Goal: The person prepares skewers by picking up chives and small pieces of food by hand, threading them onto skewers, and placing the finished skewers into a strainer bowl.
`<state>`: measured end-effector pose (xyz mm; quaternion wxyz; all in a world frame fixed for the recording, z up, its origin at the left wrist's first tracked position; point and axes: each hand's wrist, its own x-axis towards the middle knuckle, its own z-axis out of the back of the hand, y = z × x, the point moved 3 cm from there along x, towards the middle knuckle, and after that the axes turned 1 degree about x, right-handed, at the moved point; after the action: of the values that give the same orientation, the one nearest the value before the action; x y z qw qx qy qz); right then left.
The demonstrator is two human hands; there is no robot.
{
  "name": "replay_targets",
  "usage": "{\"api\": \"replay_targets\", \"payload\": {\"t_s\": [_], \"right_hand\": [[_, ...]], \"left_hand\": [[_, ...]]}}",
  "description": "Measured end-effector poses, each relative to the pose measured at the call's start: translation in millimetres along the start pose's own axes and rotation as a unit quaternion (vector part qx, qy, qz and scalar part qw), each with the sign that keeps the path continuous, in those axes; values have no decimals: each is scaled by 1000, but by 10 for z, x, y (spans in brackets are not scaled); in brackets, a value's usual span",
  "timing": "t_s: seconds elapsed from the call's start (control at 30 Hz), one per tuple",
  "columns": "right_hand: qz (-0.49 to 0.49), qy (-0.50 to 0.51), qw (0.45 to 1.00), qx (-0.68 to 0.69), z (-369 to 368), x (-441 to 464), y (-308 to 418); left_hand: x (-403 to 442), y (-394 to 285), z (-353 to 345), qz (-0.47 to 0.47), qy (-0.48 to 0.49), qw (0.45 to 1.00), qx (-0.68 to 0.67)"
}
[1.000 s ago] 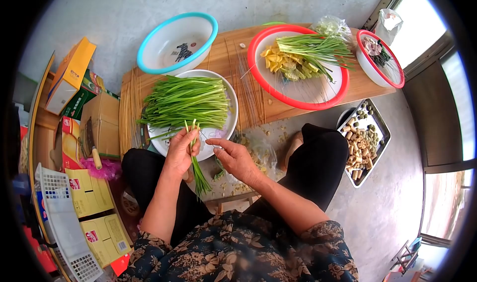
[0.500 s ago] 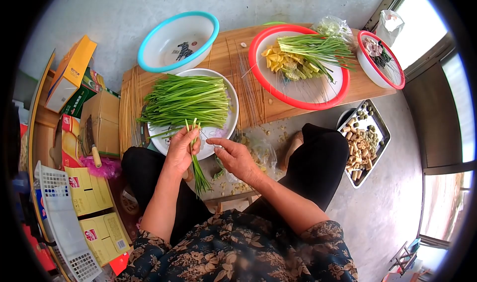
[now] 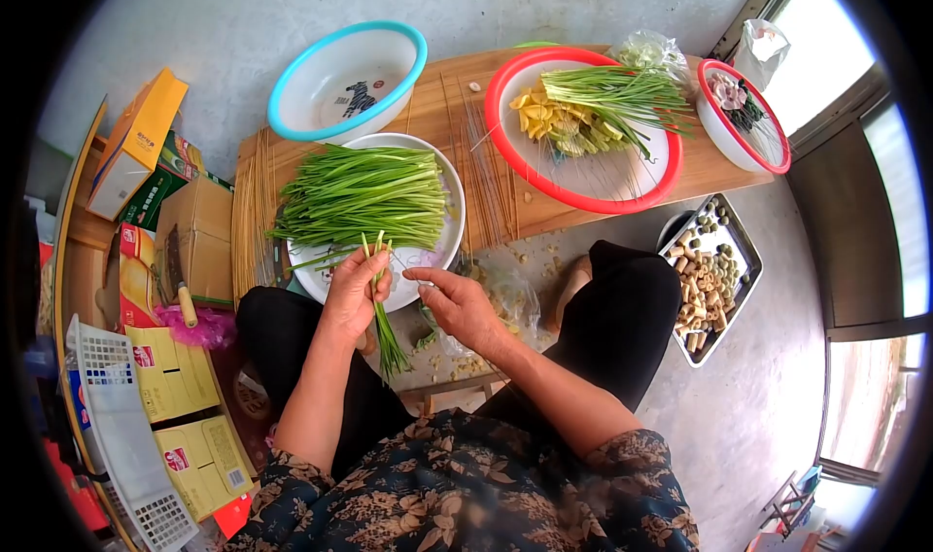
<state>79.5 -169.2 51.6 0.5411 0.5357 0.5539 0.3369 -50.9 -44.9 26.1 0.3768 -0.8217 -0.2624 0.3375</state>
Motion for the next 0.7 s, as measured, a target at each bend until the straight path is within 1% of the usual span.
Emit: {"api": "replay_targets", "payload": {"t_s": [0.57, 0.7], "right_hand": [[15, -4, 999, -29, 0, -2, -9], [-3, 0, 1000, -10, 1, -11, -3]], "left_hand": [[-12, 12, 25, 5, 3, 1000, 27], [-8, 44, 15, 14, 2, 1000, 21]]}}
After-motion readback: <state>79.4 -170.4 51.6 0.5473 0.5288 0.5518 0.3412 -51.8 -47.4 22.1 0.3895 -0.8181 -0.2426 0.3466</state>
